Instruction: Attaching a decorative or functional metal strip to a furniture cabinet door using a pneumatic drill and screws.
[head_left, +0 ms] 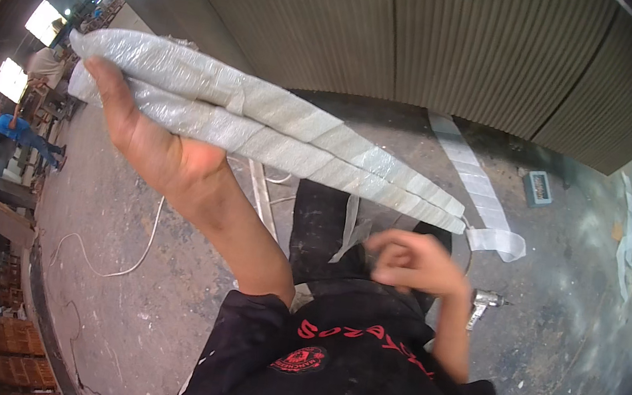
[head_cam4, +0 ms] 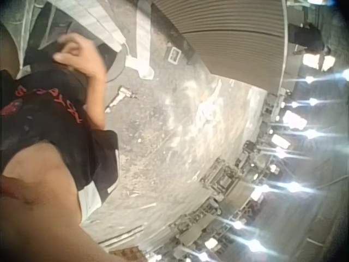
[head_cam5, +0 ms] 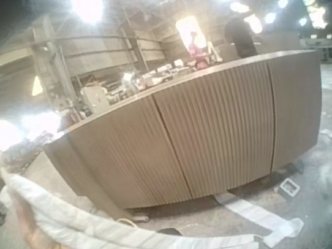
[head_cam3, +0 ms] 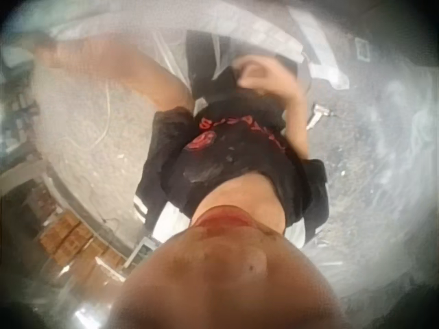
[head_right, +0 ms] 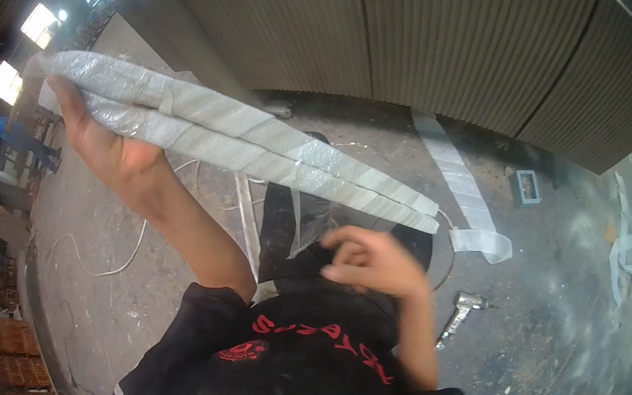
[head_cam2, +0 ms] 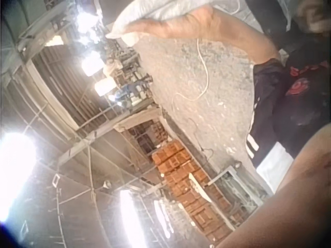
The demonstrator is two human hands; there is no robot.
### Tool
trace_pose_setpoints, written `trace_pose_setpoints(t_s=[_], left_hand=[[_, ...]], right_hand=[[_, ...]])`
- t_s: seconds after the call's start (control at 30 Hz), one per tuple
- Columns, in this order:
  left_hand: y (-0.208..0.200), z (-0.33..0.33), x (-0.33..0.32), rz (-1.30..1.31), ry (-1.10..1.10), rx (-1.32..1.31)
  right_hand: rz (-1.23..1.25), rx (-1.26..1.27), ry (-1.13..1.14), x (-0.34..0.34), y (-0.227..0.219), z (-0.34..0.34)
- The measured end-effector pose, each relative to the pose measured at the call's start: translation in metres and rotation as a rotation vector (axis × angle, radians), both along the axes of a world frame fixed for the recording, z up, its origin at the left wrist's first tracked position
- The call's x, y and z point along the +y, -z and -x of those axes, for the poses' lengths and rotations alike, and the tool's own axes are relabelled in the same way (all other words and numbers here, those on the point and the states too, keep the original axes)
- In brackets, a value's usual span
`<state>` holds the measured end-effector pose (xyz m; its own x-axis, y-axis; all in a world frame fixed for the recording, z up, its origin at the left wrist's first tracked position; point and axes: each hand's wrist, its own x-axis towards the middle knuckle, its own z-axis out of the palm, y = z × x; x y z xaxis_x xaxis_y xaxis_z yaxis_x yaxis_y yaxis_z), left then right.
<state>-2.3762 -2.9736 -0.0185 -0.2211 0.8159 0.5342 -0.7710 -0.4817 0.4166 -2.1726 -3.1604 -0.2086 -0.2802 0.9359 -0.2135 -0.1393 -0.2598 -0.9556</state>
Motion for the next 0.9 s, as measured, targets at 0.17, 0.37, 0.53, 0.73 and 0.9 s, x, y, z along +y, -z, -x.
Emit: trace_pose_setpoints(t_s=[0.17,0.37,0.53,0.73,0.9], left_hand=[[-0.006,-0.031,-0.014,0.036,-0.092,-0.027],[0.014,-0.03,-0.002,0.073,-0.04,-0.009],[0.016,-0.018,-0.015,0.057,0.093,0.032],[0.029,-0.002,0.004,0.046,0.397,-0.036],[0.037,-0.002,0.014,0.012,0.375,-0.056]], right_hand=[[-0.239,0.836,0.42,0.043,0.062,0.057],[-0.245,0.329,0.657,-0.019,0.01,0.024],[-0.533,-0.479,0.928,0.005,-0.008,-0.106],[-0.384,-0.675,0.395,0.102,0.087,-0.108],[-0.154,-1.066,0.062,0.104,0.096,-0.114]])
